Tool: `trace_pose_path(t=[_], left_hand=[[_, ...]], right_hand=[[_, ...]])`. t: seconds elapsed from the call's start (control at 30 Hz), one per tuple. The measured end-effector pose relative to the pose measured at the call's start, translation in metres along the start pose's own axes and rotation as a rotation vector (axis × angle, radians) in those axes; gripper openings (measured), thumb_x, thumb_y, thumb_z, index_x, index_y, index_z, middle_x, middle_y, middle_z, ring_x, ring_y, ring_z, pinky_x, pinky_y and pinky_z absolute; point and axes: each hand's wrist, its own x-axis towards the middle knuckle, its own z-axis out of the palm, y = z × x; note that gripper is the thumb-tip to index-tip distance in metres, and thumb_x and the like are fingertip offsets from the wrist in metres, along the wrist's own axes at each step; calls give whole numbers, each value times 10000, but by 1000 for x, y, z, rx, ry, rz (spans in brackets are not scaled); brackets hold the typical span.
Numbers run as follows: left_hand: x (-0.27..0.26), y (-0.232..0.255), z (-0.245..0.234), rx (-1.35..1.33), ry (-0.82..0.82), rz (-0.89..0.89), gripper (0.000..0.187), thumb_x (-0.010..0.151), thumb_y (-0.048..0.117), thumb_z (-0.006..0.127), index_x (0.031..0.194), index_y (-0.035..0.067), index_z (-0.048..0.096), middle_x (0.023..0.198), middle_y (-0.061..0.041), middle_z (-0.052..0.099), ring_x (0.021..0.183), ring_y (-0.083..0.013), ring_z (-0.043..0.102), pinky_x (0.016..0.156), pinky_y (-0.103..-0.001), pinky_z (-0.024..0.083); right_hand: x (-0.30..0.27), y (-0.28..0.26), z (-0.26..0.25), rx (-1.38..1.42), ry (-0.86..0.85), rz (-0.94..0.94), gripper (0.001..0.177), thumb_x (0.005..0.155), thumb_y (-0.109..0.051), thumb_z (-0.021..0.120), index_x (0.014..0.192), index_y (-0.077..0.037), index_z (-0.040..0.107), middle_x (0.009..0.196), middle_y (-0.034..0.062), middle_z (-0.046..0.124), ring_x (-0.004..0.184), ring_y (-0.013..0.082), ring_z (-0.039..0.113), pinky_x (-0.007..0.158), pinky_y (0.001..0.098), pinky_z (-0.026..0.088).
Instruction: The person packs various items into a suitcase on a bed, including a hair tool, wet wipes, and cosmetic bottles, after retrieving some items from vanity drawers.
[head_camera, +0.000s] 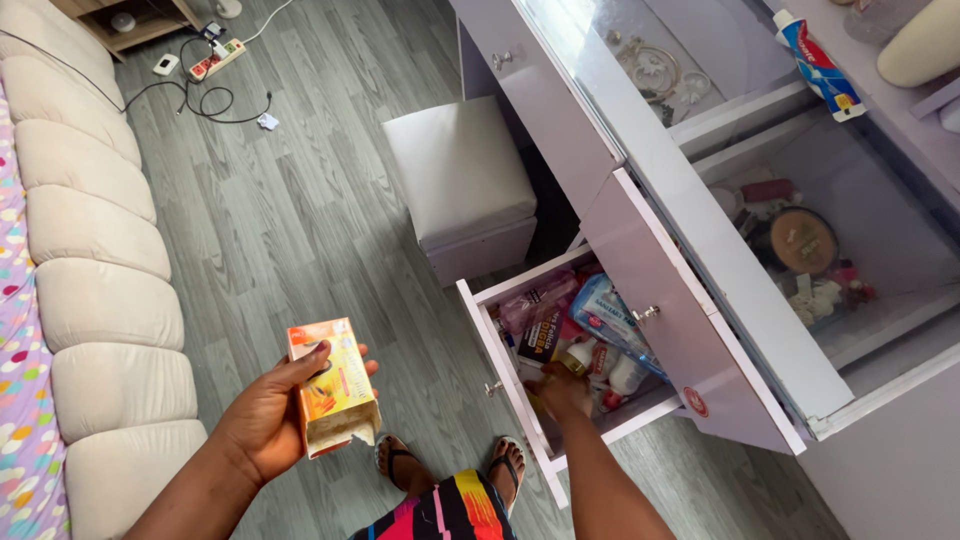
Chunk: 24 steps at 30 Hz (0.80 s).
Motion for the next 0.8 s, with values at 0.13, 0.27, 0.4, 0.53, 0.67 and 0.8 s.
trace_pose_path(t=[0.13, 0.27, 0.4, 0.53, 0.67, 0.8], left_hand=[[7, -9, 3, -35, -68, -8, 561, 883, 253, 648, 1394, 58, 526, 1272, -124, 702, 1181, -282, 676, 928, -510, 578], [9, -19, 9, -24, -75, -33, 552, 869, 259, 665, 1376, 77, 544, 1254, -120, 702, 1160, -282, 679, 913, -522, 585], [6, -28, 19, -21, -178, -62, 547, 860, 281, 685, 1346, 57, 572, 1210, -149, 715, 1094, -294, 690, 884, -528, 588], [7, -35, 35, -20, -185, -36, 507, 857, 249, 670, 1325, 75, 583, 1220, -106, 722, 1106, -264, 707, 913, -515, 586], [8, -43, 53, -86, -294, -41, 530, 878, 281, 666, 1328, 9, 592, 1237, -158, 733, 1087, -277, 705, 911, -490, 582], [1, -56, 78, -150, -403, -85, 554, 879, 309, 687, 1327, 3, 574, 1221, -191, 711, 1066, -304, 710, 933, -477, 580]], right_hand=[[-19, 4, -8, -17, 101, -7, 470, 760, -526, 826, 1160, -331, 676, 1439, 110, 526, 1329, 318, 537, 1057, 447, 500], [-25, 1, -14, 8, 206, -97, 320, 791, -353, 786, 1089, -318, 677, 1317, 138, 584, 1188, 335, 627, 984, 457, 543], [-48, -7, -40, 302, 245, -86, 334, 776, -193, 803, 1068, -256, 652, 1176, 105, 691, 1100, 322, 656, 943, 458, 520], [-106, -21, -91, 1229, -3, -283, 303, 798, 29, 737, 985, -169, 605, 1118, 125, 671, 1064, 316, 689, 886, 431, 532], [-170, -36, -158, 1556, -220, -455, 316, 807, 49, 712, 945, -186, 553, 1167, 141, 733, 1162, 285, 679, 976, 418, 513], [-220, -54, -204, 1623, -285, -651, 302, 802, 64, 718, 892, -171, 551, 1217, 156, 745, 1222, 285, 672, 1011, 445, 499]])
